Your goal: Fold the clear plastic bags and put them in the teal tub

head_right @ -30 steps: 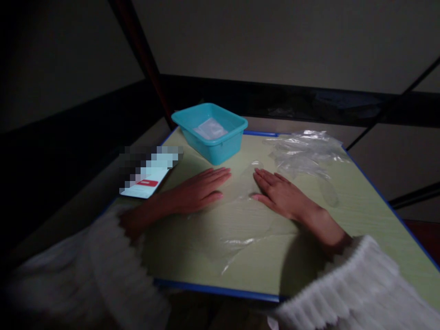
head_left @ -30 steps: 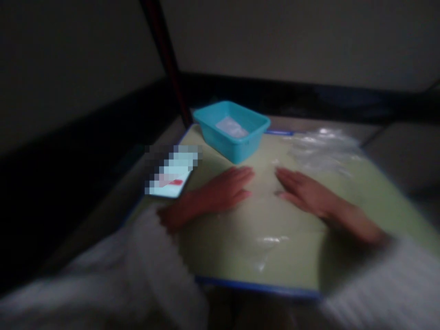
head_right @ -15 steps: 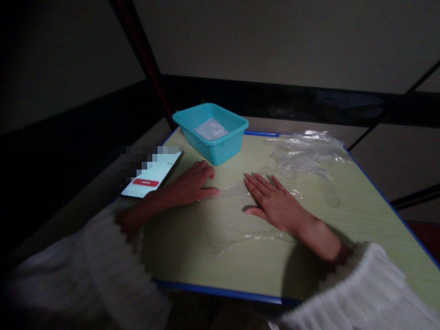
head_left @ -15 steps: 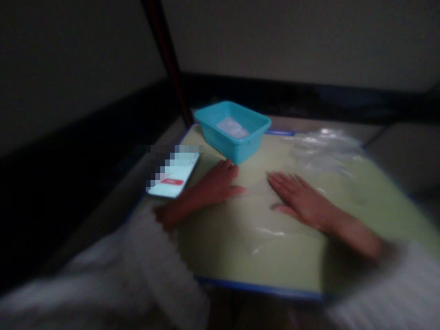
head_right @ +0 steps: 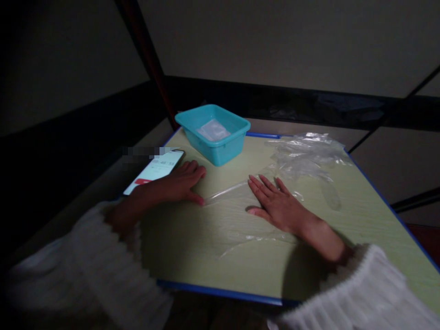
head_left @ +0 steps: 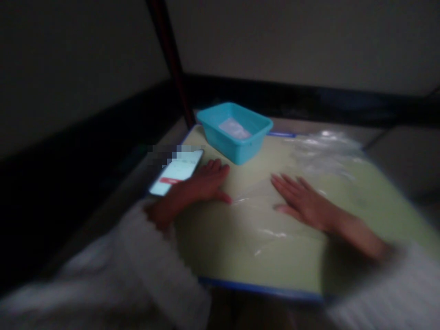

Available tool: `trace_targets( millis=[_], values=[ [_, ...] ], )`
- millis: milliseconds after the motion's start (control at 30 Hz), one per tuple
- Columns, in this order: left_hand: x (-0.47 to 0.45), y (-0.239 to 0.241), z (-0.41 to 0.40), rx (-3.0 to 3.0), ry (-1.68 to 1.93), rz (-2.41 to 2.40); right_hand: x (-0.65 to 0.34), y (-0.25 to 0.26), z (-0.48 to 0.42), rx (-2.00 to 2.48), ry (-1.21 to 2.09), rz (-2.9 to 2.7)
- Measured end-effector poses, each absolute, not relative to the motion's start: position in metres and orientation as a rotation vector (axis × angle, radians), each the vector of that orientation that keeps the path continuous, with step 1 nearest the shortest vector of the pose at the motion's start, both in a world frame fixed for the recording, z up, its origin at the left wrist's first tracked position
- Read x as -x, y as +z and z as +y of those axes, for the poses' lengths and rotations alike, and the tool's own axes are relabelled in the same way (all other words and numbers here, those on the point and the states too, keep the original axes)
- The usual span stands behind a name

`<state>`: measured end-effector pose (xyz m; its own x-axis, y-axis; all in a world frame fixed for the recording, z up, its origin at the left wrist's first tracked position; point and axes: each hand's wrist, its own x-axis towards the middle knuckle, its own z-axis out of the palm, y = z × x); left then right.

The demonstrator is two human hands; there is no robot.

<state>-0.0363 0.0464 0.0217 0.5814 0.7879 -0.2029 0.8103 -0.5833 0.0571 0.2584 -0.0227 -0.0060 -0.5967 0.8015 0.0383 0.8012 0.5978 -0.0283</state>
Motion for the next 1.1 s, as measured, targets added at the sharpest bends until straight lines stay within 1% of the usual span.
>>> trace_targets(
  millis=[100,233,433,533,633,800,1100],
  values=[
    [0.038,0.025,0.048,-2.646,-0.247,1.365,-0.259,-0.007,-0.023,1.385,0.006,-2.762],
    [0.043,0.028,0.051,-2.653,-0.135,1.279,-0.258,-0.009,-0.023,1.371,0.001,-2.739],
    [0.024,0.015,0.036,-2.714,0.356,1.117,-0.251,-0.012,-0.025,1.404,0.028,-2.676],
    [0.004,0.003,0.017,-2.741,0.466,1.082,-0.247,-0.016,-0.027,1.446,0.017,-2.636],
    [-0.012,-0.009,0.001,-2.836,0.476,0.999,-0.243,-0.018,-0.028,1.491,0.003,-2.612],
    [-0.019,-0.023,-0.008,-2.897,0.339,1.017,-0.239,-0.020,-0.029,1.549,0.004,-2.593],
    [-0.017,-0.023,-0.006,-2.935,0.291,1.015,-0.251,-0.017,-0.027,1.578,-0.027,-2.611]
  ],
)
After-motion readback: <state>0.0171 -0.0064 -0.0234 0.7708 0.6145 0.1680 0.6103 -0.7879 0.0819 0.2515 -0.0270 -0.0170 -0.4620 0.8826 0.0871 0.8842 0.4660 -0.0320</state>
